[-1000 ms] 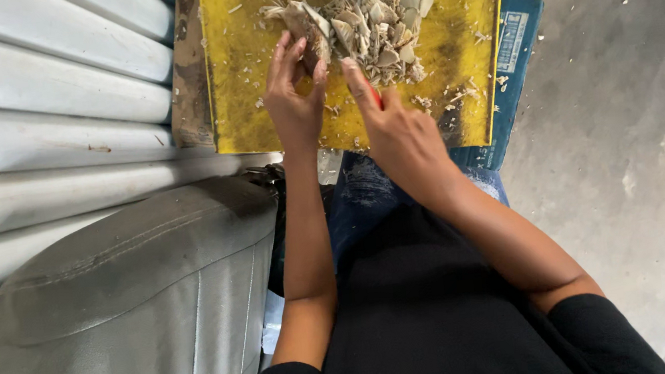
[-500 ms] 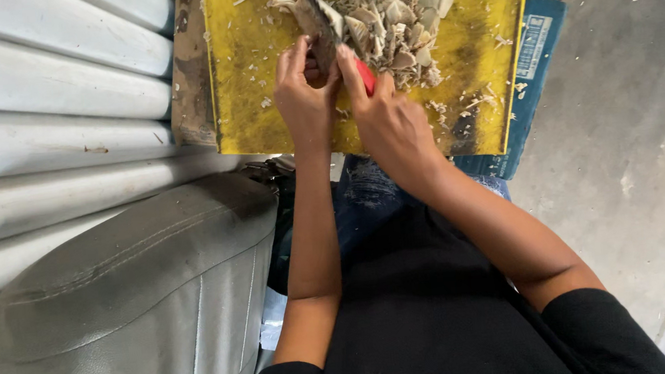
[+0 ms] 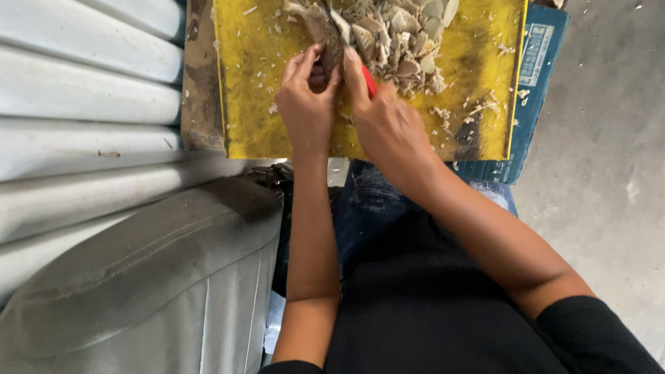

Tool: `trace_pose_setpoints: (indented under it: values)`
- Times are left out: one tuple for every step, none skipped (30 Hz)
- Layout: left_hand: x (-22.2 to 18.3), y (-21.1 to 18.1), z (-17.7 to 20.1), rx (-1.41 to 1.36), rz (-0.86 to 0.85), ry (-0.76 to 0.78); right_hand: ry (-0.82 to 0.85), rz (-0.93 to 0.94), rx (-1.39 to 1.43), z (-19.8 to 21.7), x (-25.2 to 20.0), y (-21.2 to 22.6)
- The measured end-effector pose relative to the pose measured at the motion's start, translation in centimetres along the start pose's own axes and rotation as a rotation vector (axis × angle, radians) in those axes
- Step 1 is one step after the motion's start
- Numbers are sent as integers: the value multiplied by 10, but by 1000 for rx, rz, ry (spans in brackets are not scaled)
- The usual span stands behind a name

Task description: The person peels a root vegetable by scraping it with a small knife and then minces it into small pieces using a large cleaver on a yellow cutting board.

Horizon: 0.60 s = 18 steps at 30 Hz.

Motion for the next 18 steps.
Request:
trace_pose_setpoints:
  values:
    - [-2,2,1,-1,22,-3,5,-18,3,-6,9,0]
    - [-3,4,1,-2,44,-6,10,-35,6,-13,20,0]
    - [0,4,-1,-11,56,-12,4,-50,5,-15,27,-2]
    - [2,2,-3,-23,57,-21,-28,-29,5,-13,26,-3]
    - [1,2,-3,-31,63,-29,-54,-9,7,-12,24,-3]
    - [0,1,-2,-40,69,-37,-81,12,9,-9,21,-4]
    - [-1,-2,-2,0,44,-44,-85,13,-9,-5,14,-7]
    - [-2,-5,-1,40,20,-52,-90,13,-26,-1,-1,-8]
    - [-4,-6,2,87,1,-64,-87,19,-39,1,-14,-6]
    - [-3,-6,3,71,-9,-83,-88,21,-50,3,-23,-5]
    - [-3,-6,2,52,-19,-94,-87,13,-62,3,-33,-5]
    - [-3,-6,1,33,-29,-104,-86,5,-74,3,-40,-7]
    - [-2,-5,-1,42,-22,-86,-95,19,-70,5,-40,-8]
    - [0,-3,-1,52,-16,-69,-104,32,-65,7,-39,-10]
    - [-1,0,-2,63,-5,-49,-107,44,-61,9,-39,-12]
    - [0,1,-4,77,-27,-48,-87,26,40,10,-31,-17]
    - [1,2,-4,98,-44,-48,-62,10,145,13,-17,-22]
    - [-2,3,-2,117,-61,-48,-36,-6,250,17,-13,-22]
Point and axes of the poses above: each hand's wrist, its own x-axis towards the middle knuckle, its own z-axis out of the back of the hand, y = z × x, the point moved 7 cm from there along x, towards the middle knuckle, and after that the axes turned 12 degrees about -y, right-handed, at the moved point
